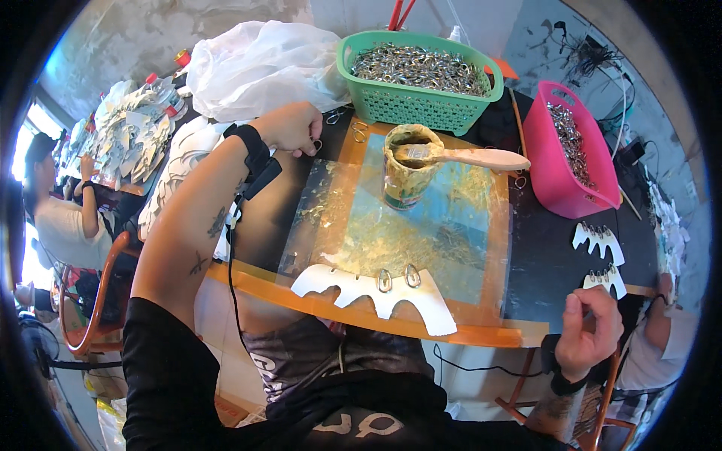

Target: The person applies a yellowish paste to white plastic pieces using a brush and then inserts metal rings into the holes. The person repeats this process for multiple pieces, placing the finished items on the table.

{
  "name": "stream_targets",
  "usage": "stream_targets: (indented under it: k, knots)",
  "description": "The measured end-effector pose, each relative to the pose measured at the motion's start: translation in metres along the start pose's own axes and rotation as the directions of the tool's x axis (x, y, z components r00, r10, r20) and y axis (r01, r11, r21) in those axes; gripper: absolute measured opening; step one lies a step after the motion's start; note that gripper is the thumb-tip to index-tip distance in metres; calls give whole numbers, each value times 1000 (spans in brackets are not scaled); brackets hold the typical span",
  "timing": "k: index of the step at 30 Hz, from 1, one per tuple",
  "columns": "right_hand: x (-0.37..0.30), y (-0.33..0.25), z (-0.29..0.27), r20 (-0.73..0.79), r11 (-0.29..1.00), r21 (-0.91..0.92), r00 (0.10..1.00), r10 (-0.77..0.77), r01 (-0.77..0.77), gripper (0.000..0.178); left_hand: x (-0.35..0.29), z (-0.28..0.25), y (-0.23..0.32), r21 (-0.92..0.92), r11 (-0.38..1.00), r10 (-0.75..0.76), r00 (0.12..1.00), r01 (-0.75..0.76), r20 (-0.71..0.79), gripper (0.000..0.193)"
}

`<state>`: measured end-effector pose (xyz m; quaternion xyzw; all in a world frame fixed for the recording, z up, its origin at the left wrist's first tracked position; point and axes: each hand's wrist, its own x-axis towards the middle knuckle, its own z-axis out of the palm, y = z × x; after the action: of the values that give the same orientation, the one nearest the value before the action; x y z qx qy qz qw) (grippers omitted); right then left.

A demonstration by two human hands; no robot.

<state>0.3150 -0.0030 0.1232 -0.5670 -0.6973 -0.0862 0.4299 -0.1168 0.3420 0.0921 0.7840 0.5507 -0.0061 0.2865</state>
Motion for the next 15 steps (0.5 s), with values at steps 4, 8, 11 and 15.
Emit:
stream_targets:
  k: [4, 8, 11, 15]
  knots:
    - [0, -33, 30, 110, 980, 198, 994, -27, 4, 10, -17, 2, -3, -16, 992, 119, 983, -122, -138, 16]
    - [30, -80, 68, 239, 924, 339, 933, -268, 178, 14, -72, 18, 20, -360, 900, 134, 943, -244, -304, 14]
    - [41, -99, 85, 246, 906, 378, 923, -295, 189, 15, -123, 47, 63, -711, 612, 154, 934, -347, -323, 14]
    - [46, -135, 106, 314, 882, 469, 925, -212, 43, 17, -199, 96, 88, -918, 210, 153, 938, -338, -310, 13]
